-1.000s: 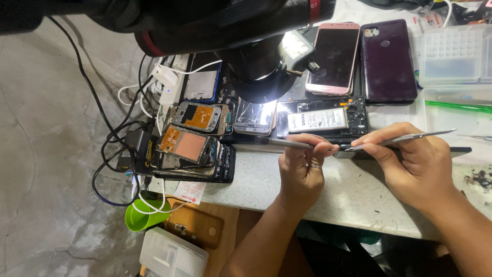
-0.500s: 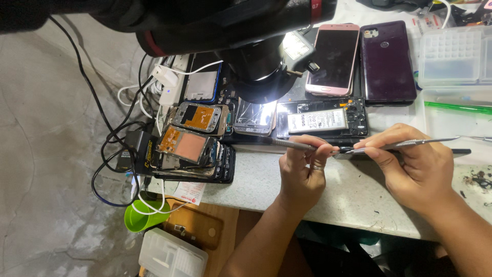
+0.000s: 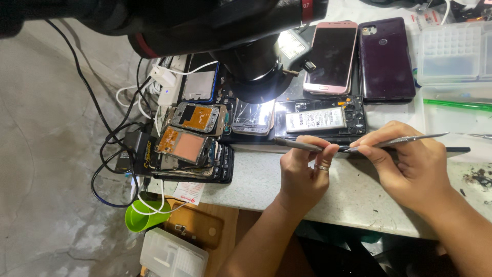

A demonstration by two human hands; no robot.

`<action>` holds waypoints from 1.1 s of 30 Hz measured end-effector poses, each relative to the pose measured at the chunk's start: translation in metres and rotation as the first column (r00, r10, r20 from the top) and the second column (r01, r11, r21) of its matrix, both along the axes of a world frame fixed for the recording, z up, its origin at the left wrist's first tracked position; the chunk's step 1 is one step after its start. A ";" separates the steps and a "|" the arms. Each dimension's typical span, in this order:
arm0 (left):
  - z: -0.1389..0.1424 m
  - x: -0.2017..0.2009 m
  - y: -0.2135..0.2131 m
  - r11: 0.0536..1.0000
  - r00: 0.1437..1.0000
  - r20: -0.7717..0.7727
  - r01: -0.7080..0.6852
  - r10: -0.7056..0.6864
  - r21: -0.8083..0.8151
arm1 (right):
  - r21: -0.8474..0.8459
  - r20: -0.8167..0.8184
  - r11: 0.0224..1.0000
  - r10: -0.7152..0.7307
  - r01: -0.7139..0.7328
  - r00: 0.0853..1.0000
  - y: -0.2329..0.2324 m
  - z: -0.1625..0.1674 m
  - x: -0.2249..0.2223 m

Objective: The person uses a screwdriver and tweezers to remove screws and separate the back cover from a smartphone. They then use tweezers to adjust internal components on the motherboard while working under a microscope.

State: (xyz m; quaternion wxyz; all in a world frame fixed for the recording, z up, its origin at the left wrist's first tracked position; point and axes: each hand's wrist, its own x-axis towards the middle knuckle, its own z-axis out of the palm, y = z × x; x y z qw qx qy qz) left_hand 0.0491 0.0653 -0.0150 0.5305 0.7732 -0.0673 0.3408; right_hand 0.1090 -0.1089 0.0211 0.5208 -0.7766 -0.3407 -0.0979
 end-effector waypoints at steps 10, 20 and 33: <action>0.002 0.001 0.000 0.999 1.000 0.024 -0.003 0.002 0.032 | -0.043 0.083 0.999 -0.007 0.011 0.997 0.007 0.004 0.002; 0.003 -0.003 0.002 0.990 0.996 0.088 -0.023 0.011 0.139 | -0.076 0.072 0.997 -0.011 0.016 0.997 0.009 0.005 -0.001; 0.005 -0.004 -0.001 0.995 0.999 -0.034 -0.003 0.000 -0.095 | 0.000 0.033 0.999 0.042 -0.042 0.999 -0.006 -0.011 0.000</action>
